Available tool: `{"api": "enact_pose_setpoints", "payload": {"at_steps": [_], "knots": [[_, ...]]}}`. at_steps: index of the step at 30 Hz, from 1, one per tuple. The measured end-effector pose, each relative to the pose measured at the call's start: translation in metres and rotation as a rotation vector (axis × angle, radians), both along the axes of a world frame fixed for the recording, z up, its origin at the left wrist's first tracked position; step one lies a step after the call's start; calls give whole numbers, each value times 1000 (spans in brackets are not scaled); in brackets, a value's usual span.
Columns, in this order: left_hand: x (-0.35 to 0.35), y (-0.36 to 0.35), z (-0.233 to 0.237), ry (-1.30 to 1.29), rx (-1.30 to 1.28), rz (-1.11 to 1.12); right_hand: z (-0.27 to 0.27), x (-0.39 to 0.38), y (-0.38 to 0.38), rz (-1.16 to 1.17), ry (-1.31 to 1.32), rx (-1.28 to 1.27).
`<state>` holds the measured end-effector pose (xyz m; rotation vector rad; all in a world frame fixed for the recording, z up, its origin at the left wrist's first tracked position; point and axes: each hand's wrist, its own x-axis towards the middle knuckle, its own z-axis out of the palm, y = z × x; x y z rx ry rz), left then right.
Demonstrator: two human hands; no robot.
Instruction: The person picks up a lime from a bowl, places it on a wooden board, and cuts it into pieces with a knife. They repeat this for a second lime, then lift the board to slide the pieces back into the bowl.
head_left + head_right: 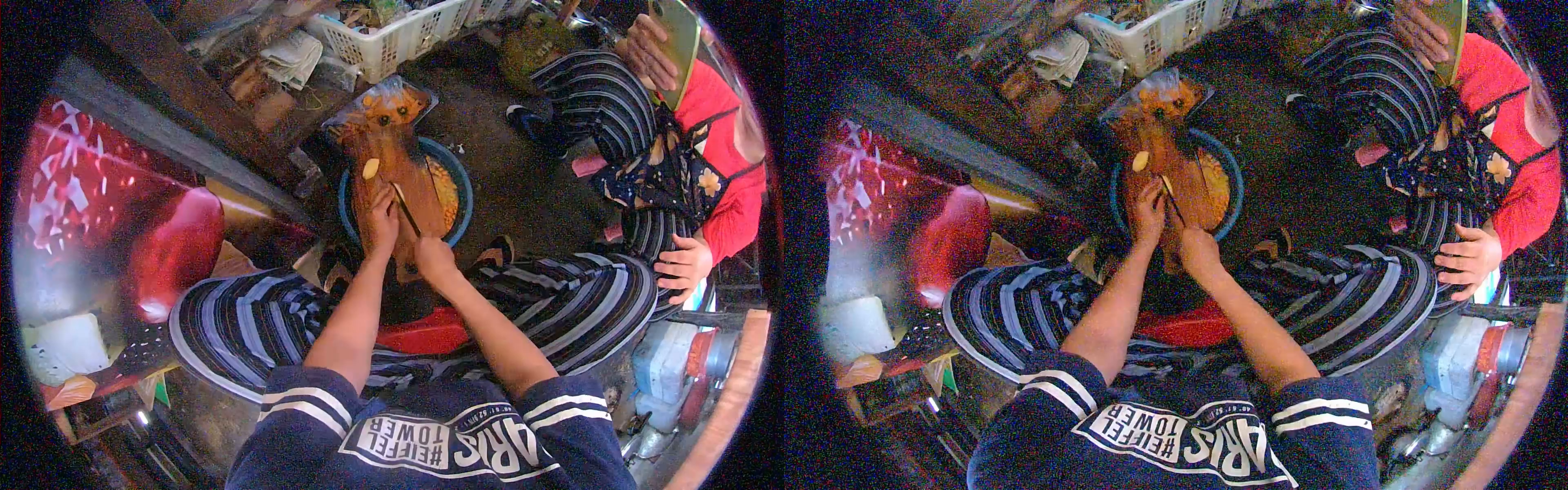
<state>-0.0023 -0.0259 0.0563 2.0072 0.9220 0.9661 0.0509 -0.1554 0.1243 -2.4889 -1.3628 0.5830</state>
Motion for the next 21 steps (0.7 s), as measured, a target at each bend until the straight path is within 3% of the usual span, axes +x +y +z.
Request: {"api": "enact_pose_setpoints", "payload": {"at_steps": [2, 4, 12, 15, 18, 20, 21], "knots": [[1, 2, 7, 39, -25, 18, -1, -5, 5, 12, -1, -9], [2, 6, -1, -1, -22, 16, 0, -12, 3, -143, -16, 0], [0, 1, 15, -20, 15, -3, -6, -7, -3, -121, -50, 18], [4, 1, 29, -105, -123, -47, 5, -1, -3, -123, -41, 59], [12, -7, 46, 18, -75, 102, 16, 10, -4, -127, -23, 93], [22, -6, 49, 348, 61, 268, 6, 23, -5, -155, 3, 35], [23, -7, 53, 349, 60, 264, 11, 26, -7, -158, 3, 34]]}}
